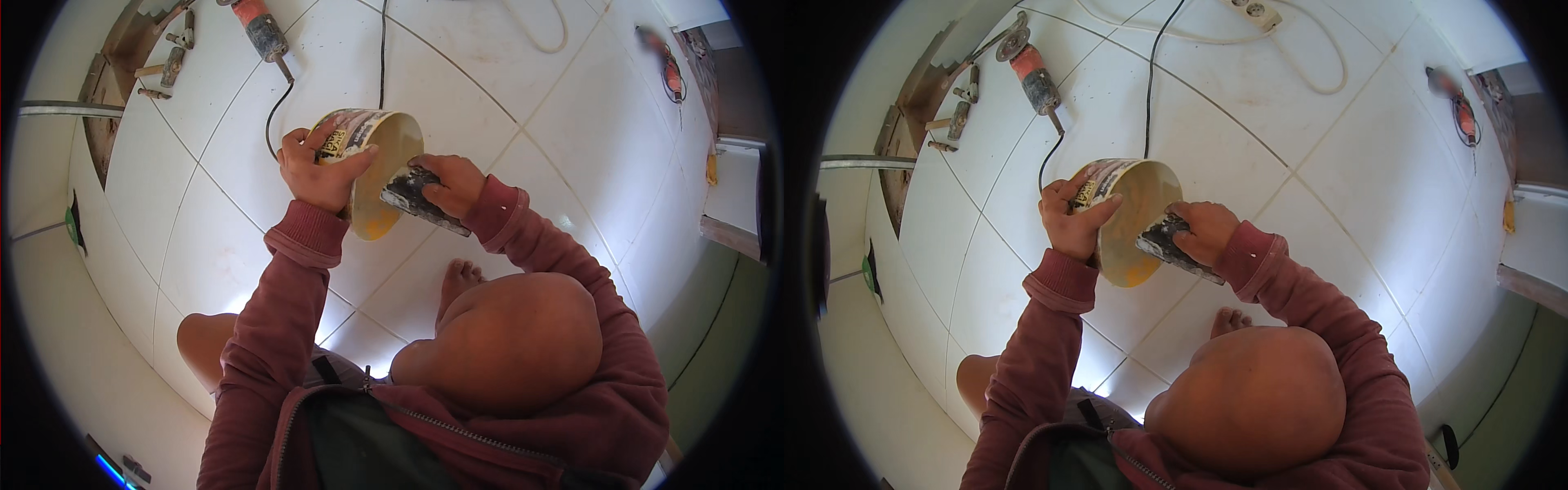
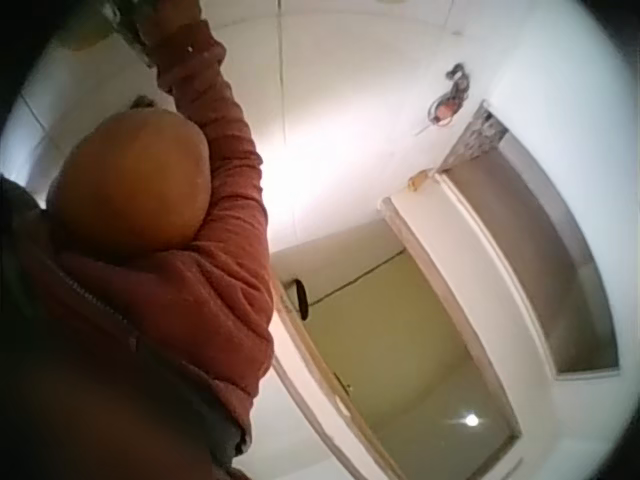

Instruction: Apply grout to the joints between floor tiles using a spatula.

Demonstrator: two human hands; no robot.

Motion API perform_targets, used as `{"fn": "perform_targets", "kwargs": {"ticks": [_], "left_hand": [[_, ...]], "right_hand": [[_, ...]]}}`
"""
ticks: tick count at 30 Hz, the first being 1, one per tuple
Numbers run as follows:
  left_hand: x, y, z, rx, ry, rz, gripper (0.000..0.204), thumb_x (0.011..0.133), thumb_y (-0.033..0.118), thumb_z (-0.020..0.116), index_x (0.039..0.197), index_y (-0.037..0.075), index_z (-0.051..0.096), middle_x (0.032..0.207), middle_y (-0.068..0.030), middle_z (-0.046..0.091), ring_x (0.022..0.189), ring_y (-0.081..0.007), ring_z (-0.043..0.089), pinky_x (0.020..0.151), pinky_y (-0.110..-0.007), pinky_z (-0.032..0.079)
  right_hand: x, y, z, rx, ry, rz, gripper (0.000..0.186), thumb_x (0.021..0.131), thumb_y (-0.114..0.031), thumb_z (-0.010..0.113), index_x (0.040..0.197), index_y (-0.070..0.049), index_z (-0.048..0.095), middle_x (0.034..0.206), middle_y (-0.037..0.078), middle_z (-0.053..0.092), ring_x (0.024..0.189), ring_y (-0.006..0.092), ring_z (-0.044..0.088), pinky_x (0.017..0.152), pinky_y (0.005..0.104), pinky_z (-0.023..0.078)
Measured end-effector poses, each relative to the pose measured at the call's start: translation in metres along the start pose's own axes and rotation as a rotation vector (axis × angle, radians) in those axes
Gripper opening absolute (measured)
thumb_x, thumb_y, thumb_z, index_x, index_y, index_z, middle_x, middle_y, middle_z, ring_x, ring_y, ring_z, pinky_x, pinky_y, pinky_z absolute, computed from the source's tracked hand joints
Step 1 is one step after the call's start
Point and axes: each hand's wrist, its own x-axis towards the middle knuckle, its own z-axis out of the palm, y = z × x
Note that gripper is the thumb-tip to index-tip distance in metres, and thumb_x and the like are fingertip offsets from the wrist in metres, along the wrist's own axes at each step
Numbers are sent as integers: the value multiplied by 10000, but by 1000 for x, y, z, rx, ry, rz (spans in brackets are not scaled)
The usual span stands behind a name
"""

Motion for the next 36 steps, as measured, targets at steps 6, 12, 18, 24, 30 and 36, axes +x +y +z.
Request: {"fn": "perform_targets", "kwargs": {"ticks": [6, 12, 18, 24, 30, 36], "left_hand": [[2, 21, 8, 194, -5, -4, 603, 427, 387, 781, 948, 106, 664, 1010, -102, 444, 1001, -287, 388, 873, -392, 364], [0, 18, 4, 114, -45, -26, 624, 425, 392, 775, 960, 93, 660, 1014, -101, 435, 1023, -290, 380, 896, -405, 345], [0, 24, 13, 219, -59, -43, 614, 441, 392, 774, 969, 103, 656, 1027, -91, 425, 1047, -275, 368, 910, -400, 334], [-3, 20, 11, 235, 107, -35, 489, 519, 290, 783, 953, 95, 670, 946, -83, 462, 958, -228, 437, 849, -340, 394], [1, -14, 3, -77, -25, -43, 608, 438, 309, 814, 950, 40, 627, 991, -82, 459, 977, -234, 402, 846, -350, 377], [-5, -16, 0, -135, -21, -19, 570, 455, 238, 814, 956, 36, 635, 975, -81, 447, 935, -223, 428, 813, -332, 398]], "right_hand": [[-1, 48, 28, 907, -285, 485, 316, 660, -67, 438, 916, 60, 573, 741, 121, 609, 620, 201, 558, 613, 289, 464], [-31, 46, 1, 1525, -139, 600, 400, 652, -36, 370, 991, 80, 546, 785, 102, 612, 620, 142, 555, 610, 249, 477], [-25, 28, 6, 468, 76, 177, 417, 665, -83, 441, 1058, 4, 550, 838, 101, 615, 737, 169, 578, 707, 276, 462], [-17, 12, 30, 616, -172, 238, 298, 725, -128, 450, 931, 17, 608, 709, 71, 598, 621, 106, 527, 601, 254, 437], [13, 31, 31, 708, -74, 178, 254, 770, -151, 410, 775, 19, 599, 730, 139, 595, 646, 200, 541, 619, 304, 432], [53, 19, 72, -58, -106, -19, 252, 763, -193, 452, 799, 2, 607, 760, 154, 601, 721, 271, 571, 674, 352, 434]]}}
